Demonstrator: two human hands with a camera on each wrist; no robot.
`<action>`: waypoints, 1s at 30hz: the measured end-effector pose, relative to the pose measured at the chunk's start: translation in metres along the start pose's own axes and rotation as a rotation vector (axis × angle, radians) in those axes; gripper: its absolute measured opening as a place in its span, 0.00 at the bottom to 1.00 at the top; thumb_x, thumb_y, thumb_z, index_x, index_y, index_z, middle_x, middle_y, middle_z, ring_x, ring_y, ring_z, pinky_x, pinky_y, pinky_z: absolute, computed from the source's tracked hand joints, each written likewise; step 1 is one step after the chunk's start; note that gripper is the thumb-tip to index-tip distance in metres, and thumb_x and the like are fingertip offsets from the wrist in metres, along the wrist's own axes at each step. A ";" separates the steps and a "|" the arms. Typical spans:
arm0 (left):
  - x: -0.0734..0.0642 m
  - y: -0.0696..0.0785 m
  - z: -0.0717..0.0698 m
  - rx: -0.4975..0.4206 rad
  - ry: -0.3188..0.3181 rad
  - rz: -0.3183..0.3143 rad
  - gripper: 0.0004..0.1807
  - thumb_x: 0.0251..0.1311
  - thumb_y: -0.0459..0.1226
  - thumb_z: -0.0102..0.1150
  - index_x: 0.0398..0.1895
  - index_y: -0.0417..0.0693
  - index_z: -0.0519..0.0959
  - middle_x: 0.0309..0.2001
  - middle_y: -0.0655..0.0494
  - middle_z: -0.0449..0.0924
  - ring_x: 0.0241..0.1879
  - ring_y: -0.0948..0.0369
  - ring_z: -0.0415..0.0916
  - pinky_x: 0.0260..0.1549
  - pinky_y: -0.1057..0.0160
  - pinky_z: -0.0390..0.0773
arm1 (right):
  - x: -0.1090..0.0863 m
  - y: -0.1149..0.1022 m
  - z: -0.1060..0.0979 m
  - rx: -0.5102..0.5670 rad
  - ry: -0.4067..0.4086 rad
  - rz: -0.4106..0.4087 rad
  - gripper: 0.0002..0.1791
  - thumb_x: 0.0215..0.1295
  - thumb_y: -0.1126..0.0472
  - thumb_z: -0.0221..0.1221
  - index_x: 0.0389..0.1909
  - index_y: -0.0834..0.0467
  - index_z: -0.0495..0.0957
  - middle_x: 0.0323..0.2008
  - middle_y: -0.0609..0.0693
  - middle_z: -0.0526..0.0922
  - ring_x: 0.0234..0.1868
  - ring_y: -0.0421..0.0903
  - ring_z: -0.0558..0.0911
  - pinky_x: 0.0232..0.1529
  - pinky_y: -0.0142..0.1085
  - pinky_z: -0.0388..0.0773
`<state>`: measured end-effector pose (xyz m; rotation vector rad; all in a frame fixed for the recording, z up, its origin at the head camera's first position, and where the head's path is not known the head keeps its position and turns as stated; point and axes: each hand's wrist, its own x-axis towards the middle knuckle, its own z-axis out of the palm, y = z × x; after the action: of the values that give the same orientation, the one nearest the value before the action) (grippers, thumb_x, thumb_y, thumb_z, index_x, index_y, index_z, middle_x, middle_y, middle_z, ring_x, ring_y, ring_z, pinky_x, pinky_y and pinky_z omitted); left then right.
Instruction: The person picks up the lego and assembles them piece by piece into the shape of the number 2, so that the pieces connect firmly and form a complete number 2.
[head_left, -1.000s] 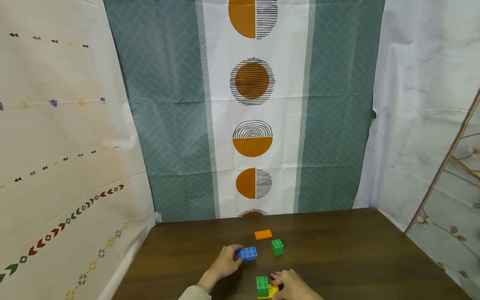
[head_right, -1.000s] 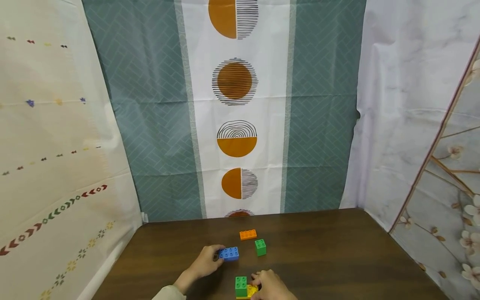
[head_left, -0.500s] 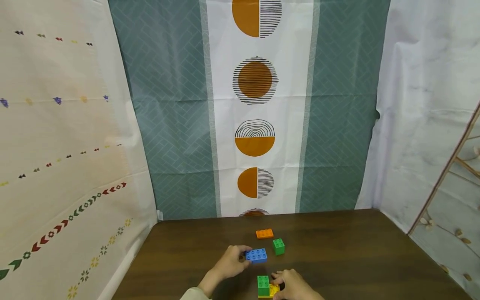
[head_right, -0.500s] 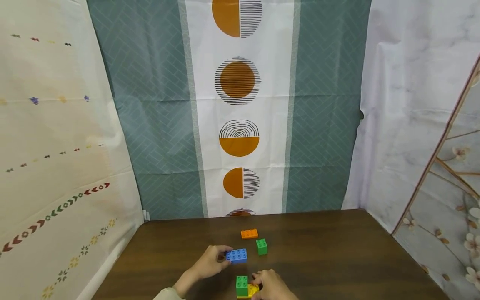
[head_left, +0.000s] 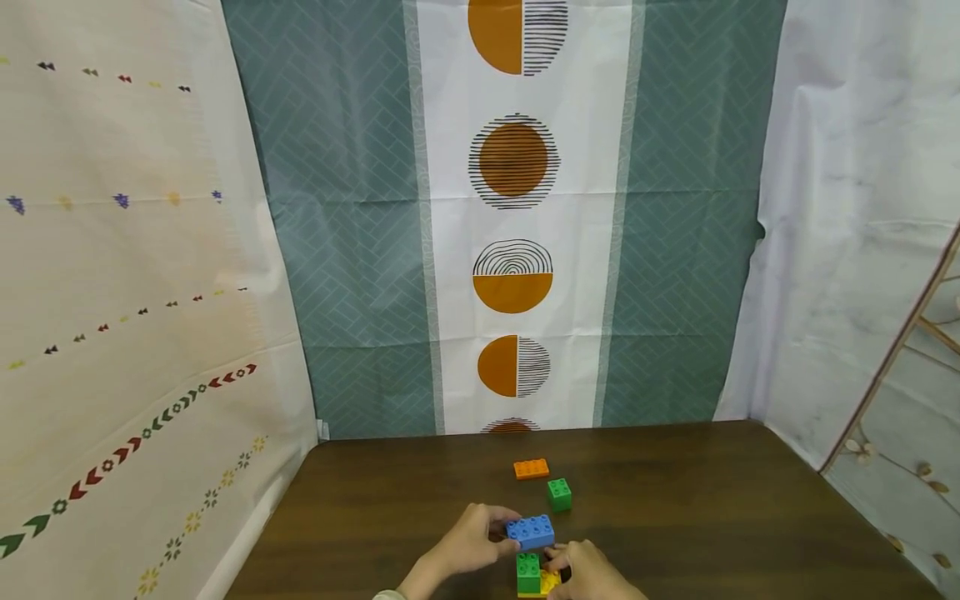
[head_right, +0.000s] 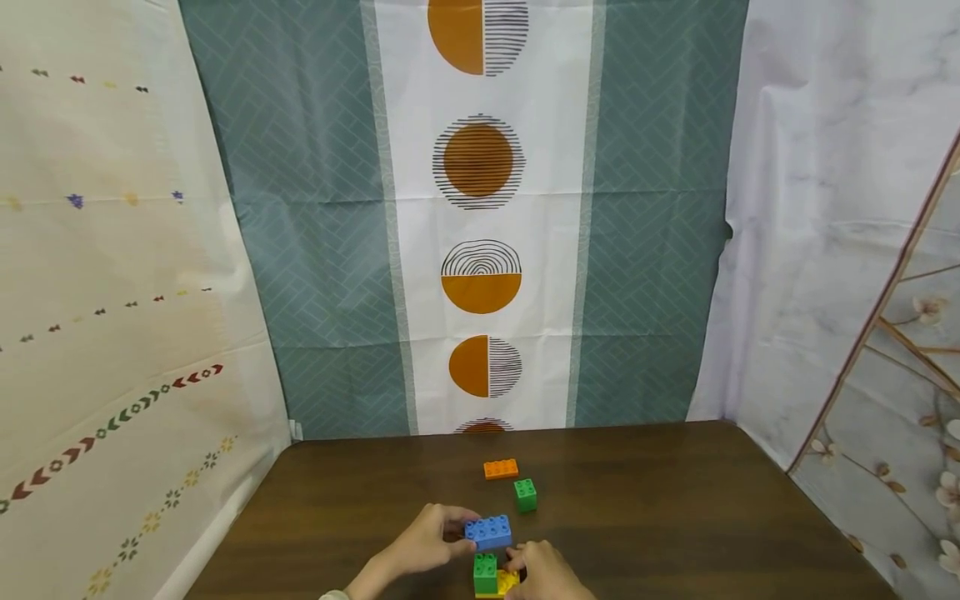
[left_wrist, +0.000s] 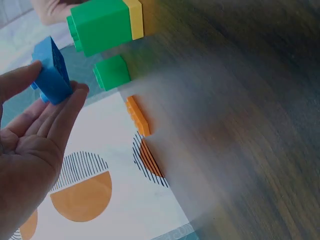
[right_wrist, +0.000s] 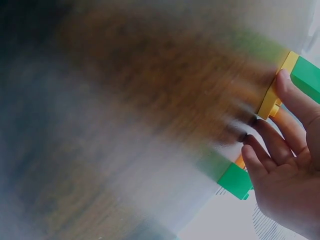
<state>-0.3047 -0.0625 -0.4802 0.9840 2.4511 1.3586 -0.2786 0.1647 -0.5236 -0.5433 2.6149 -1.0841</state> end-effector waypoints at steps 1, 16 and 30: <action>-0.001 0.002 0.000 -0.020 -0.011 0.002 0.17 0.57 0.32 0.65 0.49 0.34 0.81 0.46 0.44 0.86 0.40 0.66 0.83 0.38 0.73 0.80 | 0.000 0.000 0.000 -0.002 0.006 0.000 0.20 0.50 0.63 0.72 0.44 0.68 0.84 0.51 0.67 0.82 0.57 0.69 0.77 0.54 0.64 0.72; -0.008 0.003 0.010 -0.118 -0.082 -0.018 0.16 0.56 0.30 0.65 0.48 0.34 0.81 0.40 0.47 0.87 0.35 0.73 0.79 0.39 0.75 0.79 | -0.005 0.000 0.000 0.097 0.017 0.072 0.20 0.51 0.63 0.72 0.41 0.71 0.82 0.39 0.62 0.87 0.40 0.48 0.82 0.42 0.50 0.82; -0.008 -0.006 0.011 -0.072 -0.076 -0.020 0.15 0.55 0.31 0.66 0.46 0.36 0.82 0.41 0.47 0.86 0.35 0.73 0.78 0.38 0.76 0.79 | -0.004 0.003 0.002 0.041 0.048 -0.015 0.13 0.49 0.62 0.73 0.30 0.68 0.85 0.36 0.60 0.87 0.30 0.41 0.73 0.29 0.34 0.70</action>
<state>-0.2967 -0.0623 -0.4924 0.9729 2.3345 1.3668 -0.2749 0.1674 -0.5265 -0.5351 2.6273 -1.1665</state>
